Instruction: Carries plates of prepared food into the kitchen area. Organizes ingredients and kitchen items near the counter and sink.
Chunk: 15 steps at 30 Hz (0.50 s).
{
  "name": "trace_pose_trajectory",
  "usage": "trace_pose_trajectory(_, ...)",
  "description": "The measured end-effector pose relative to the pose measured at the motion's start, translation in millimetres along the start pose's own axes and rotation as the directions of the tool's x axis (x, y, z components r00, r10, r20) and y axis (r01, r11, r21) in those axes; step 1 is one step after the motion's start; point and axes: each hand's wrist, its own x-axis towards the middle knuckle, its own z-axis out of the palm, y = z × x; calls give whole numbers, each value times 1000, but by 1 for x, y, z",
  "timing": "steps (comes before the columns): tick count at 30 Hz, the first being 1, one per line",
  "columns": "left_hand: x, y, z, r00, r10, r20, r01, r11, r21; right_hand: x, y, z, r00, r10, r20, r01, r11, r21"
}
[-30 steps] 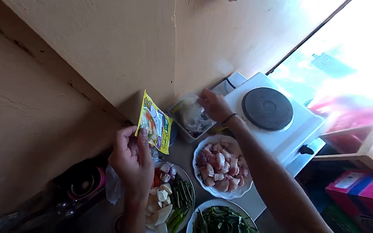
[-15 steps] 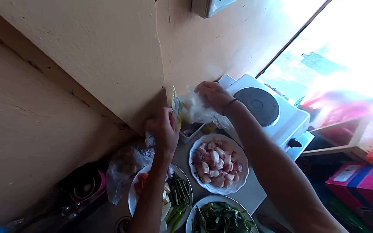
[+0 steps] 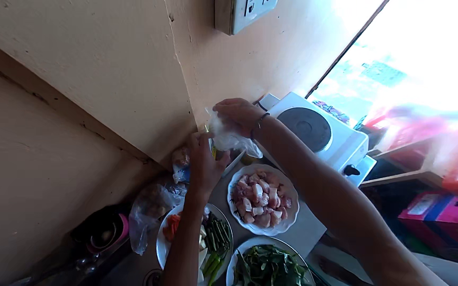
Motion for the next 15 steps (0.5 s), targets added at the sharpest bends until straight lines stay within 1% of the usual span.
trace_pose_trajectory(2, -6, 10, -15, 996, 17, 93, -4, 992, -130, -10, -4, 11, 999, 0, -45, 3, 998, 63)
trace_pose_trajectory(4, -17, 26, -37, 990, -13, 143, 38, 985, -171, -26, -11, 22, 999, -18, -51, 26, 985, 169)
trace_pose_trajectory(5, -24, 32, -47, 991, -8, 134, 31, 985, -172, -38, -16, 29, 998, -22, -54, 34, 971, 237)
trace_pose_trajectory(8, -51, 39, -83, 997, 73, 24, -69, 988, -139, -83, -35, 56, 1000, -10, 1, 9, 918, 397)
trace_pose_trajectory(10, -78, 38, -113, 997, 49, -57, -59, 983, -173, -110, -40, 74, 999, -6, 53, -18, 895, 445)
trace_pose_trajectory(11, -96, 37, -128, 996, 25, -87, -44, 976, -216, -125, -36, 82, 996, -5, 89, -36, 887, 460)
trace_pose_trajectory(13, -136, 33, -150, 992, -27, -125, -20, 932, -363, -156, -18, 98, 986, -19, 165, -62, 877, 476)
trace_pose_trajectory(15, -181, 31, -166, 983, -118, -139, 20, 828, -560, -192, 17, 111, 958, -35, 285, -106, 879, 465)
